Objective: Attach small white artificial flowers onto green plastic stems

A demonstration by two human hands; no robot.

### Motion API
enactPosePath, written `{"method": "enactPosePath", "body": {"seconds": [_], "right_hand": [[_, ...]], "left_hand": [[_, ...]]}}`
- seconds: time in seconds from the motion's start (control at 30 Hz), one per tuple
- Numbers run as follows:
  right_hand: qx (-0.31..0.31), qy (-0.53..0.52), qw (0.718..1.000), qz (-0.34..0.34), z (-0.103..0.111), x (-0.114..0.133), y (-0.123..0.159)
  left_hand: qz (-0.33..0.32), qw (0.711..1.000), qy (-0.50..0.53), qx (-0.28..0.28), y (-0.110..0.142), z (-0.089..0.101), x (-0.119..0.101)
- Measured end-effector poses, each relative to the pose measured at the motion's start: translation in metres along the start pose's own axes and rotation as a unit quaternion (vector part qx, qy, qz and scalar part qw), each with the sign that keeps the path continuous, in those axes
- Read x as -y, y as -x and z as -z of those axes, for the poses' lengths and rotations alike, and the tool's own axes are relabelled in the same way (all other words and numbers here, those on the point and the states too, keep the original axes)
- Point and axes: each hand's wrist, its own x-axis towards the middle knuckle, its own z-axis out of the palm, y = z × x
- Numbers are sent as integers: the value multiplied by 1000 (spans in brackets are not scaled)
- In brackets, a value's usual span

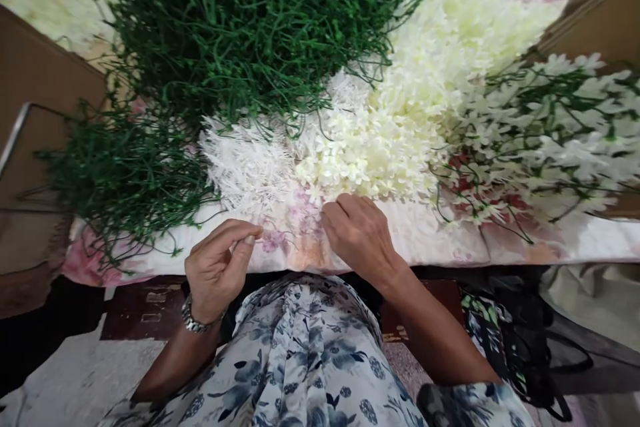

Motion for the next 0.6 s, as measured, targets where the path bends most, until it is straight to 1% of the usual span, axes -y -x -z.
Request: {"method": "enactPosePath", "body": {"seconds": [0.07,0.13,0.2,0.23,0.27,0.3,0.37,0.43,0.5,0.53,0.6], "right_hand": [[-12,-17,1000,3,1,-2,3],[-15,-6,1000,19,2,-4,6],[-10,12,999,39,3,-5,8],[-11,14,999,48,3,-5,9],[-13,14,998,56,3,-6,9],[-20,9,998,61,3,-6,10],[-38,-3,997,66,3,-7,12],[-50,-15,997,60,3,-8,14],[-58,-26,997,49,4,-8,16],[-62,-30,997,44,4,-8,17],[-72,-37,996,41,5,-7,18]], "left_hand": [[-9,999,-17,-49,2,8,3],[-13,989,-63,-134,3,21,10],[-8,964,-135,-227,2,39,18],[2,950,-178,-256,1,49,22],[13,936,-226,-271,1,60,26],[23,921,-283,-266,1,70,29],[60,909,-367,-189,3,88,32],[108,902,-404,-103,7,100,33],[148,898,-413,-27,12,106,32],[160,895,-416,3,15,107,31],[168,885,-432,30,18,106,30]]}}
